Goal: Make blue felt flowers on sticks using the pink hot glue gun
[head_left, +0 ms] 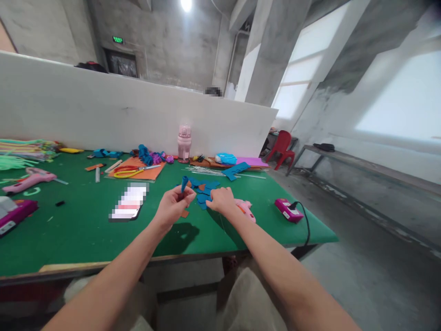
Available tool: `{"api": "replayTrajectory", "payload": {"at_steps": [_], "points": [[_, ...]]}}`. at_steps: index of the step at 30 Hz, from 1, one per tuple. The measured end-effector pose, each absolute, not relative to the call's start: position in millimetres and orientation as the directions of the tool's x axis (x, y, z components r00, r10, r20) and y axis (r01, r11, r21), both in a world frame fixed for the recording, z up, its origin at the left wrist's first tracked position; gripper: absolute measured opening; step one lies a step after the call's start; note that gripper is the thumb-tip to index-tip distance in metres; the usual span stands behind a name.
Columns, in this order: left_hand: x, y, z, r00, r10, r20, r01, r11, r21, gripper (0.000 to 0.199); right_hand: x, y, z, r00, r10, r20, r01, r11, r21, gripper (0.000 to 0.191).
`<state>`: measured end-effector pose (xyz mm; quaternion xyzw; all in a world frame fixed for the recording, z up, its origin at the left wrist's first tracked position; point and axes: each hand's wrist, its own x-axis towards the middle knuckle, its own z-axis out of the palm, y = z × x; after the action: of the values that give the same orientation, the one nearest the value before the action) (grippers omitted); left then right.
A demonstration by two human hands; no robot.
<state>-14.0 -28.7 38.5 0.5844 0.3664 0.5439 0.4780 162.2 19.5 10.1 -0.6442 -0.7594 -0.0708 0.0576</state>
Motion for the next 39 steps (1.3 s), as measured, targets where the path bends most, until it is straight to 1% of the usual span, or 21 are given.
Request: {"api": "replayTrajectory", "payload": {"at_steps": [3,7,8,9,10,12,13,14,15,19,24,27,29,31,33,34,36,39], "points": [[-14,-30,39,0.143,0.947,0.289,-0.104,-0.276,0.956,0.019,159,19,9,-0.155,0.969,0.191,0.988,0.148,0.053,0.016],[-15,-29,41,0.118,0.951,0.287,-0.114,-0.274,0.955,0.018,166,11,22,-0.124,0.957,0.263,0.992,0.124,0.016,0.022],[-15,-29,41,0.112,0.951,0.288,-0.115,-0.276,0.954,0.018,169,7,26,-0.119,0.954,0.276,0.992,0.128,-0.013,0.023],[-16,-28,41,0.105,0.951,0.290,-0.114,-0.278,0.954,0.018,172,3,30,-0.118,0.952,0.282,0.987,0.145,-0.075,0.023],[-17,-27,41,0.097,0.952,0.291,-0.109,-0.281,0.954,0.018,176,-2,33,-0.119,0.951,0.286,0.969,0.174,-0.174,0.022],[-18,-25,41,0.080,0.953,0.292,-0.083,-0.286,0.955,0.017,183,-10,36,-0.117,0.948,0.295,0.869,0.242,-0.431,0.023],[-19,-24,40,0.074,0.954,0.291,-0.066,-0.287,0.956,0.016,185,-12,36,-0.108,0.947,0.304,0.804,0.263,-0.533,0.023],[-20,-23,39,0.069,0.955,0.289,-0.050,-0.287,0.957,0.015,187,-12,35,-0.088,0.945,0.315,0.765,0.267,-0.586,0.022],[-20,-21,38,0.064,0.956,0.287,-0.038,-0.285,0.958,0.015,188,-10,34,-0.062,0.942,0.330,0.766,0.257,-0.589,0.020],[-20,-17,31,0.055,0.958,0.282,-0.037,-0.281,0.959,0.015,188,20,33,0.047,0.917,0.397,0.857,0.167,-0.488,0.012],[-23,-13,28,0.033,0.964,0.263,0.015,-0.264,0.965,0.018,188,47,37,0.060,0.926,0.373,0.842,0.154,-0.517,0.013],[-29,-12,31,-0.001,0.973,0.231,0.054,-0.230,0.972,0.019,191,32,36,0.042,0.926,0.376,0.823,0.181,-0.538,0.016],[-33,-11,33,-0.015,0.976,0.216,0.087,-0.214,0.973,0.020,194,18,35,0.050,0.907,0.418,0.833,0.193,-0.518,0.015],[-37,-11,33,-0.003,0.978,0.208,0.130,-0.205,0.970,0.021,198,10,37,0.089,0.874,0.478,0.891,0.145,-0.431,0.014],[-39,-11,33,0.012,0.979,0.203,0.169,-0.202,0.965,0.020,200,13,42,0.102,0.857,0.506,0.949,0.069,-0.308,0.013],[-40,-11,33,0.015,0.979,0.203,0.184,-0.202,0.962,0.019,201,17,46,0.086,0.858,0.506,0.970,0.044,-0.239,0.014],[-39,-12,32,0.018,0.981,0.193,0.203,-0.193,0.960,0.019,201,32,57,0.008,0.869,0.494,0.994,0.047,-0.100,0.015],[-37,-13,31,0.031,0.985,0.168,0.228,-0.171,0.958,0.020,201,59,73,-0.085,0.886,0.456,0.996,0.065,0.058,0.016]]}}
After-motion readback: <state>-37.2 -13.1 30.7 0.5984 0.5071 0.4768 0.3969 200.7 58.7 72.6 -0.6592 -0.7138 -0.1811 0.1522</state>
